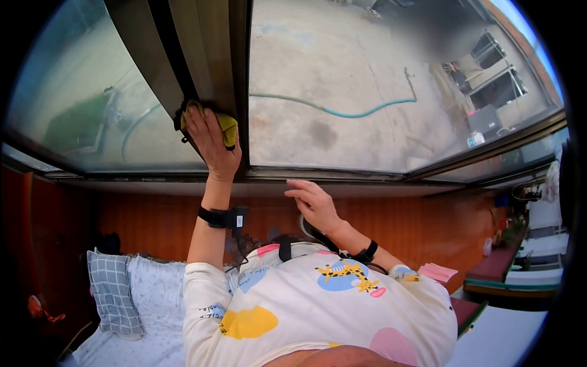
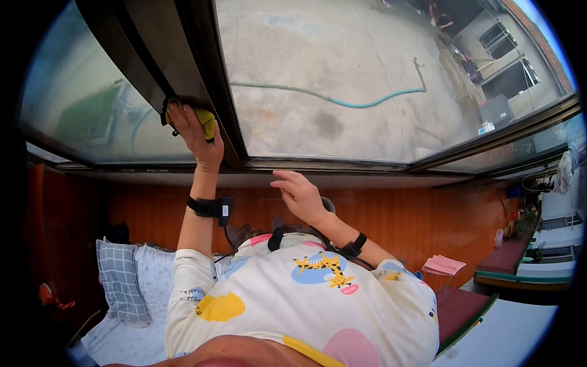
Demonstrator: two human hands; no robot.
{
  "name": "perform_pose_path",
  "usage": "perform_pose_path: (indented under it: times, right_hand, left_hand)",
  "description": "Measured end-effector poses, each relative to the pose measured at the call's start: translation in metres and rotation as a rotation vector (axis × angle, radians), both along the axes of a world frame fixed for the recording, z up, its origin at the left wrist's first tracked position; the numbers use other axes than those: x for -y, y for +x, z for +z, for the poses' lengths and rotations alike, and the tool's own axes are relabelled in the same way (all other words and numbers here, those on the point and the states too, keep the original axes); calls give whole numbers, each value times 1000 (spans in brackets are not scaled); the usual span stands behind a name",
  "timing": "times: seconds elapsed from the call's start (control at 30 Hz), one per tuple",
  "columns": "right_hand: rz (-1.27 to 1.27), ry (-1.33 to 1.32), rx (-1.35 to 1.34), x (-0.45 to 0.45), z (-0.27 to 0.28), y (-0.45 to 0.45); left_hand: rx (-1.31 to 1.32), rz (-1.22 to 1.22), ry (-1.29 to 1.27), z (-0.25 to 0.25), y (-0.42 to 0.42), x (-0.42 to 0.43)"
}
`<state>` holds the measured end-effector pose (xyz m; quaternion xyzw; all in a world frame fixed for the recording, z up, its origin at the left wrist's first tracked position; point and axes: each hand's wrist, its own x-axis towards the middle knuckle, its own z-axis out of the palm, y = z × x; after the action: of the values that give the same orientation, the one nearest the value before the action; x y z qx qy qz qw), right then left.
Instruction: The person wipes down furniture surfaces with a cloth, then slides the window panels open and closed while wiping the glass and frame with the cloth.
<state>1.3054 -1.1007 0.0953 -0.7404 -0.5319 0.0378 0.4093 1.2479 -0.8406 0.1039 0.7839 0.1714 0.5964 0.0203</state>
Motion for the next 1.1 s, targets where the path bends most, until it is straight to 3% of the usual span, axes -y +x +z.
perform_pose_path:
  times: [0.17,0.27,0.57,0.7,0.73,0.8,0.83,0.87,0.9,0.93,1.0,1.07,1.1]
  right_hand:
    - [8,10,-14,-4,5,1]
    - [-5,18,-2,-5,8,1]
    - [-23,-30,4,-1,-5,4]
    - [8,-19,-18,-8,-8,1]
    - [20,-39,-110,-9,-12,1]
    - [29,-54,-205,-14,-32,6]
    - [2,-85,-635,-21,-46,8]
    - [-22,-121,-1068,-26,-58,7]
    - [-13,-132,-1085,-34,-58,4]
    - [-25,-189,-1337,-44,-54,-3]
    - [-5,-313,-1692,-69,-64,-21]
    - [97,-154,-1908,-92,-77,-45]
    - [106,11,-1965,-105,-92,-53]
  left_hand:
    - [188,-17,370,175,15,-38]
    - [216,-5,367,182,18,-37]
    - [-110,16,-8,-64,-10,-3]
    - [-416,8,-145,-115,-42,10]
    - [-418,8,-143,-119,-57,17]
    - [-475,-200,-586,-127,-79,29]
    - [-487,-199,-585,-131,-85,28]
    - [-498,-223,-1022,-135,-94,29]
    - [-484,-228,-1465,-139,-104,31]
    - [-359,-307,-1421,-130,-107,42]
    - [-433,-333,-1113,-112,-109,62]
    - [-760,-433,-896,-80,-112,91]
    - [-790,-465,-861,-78,-118,84]
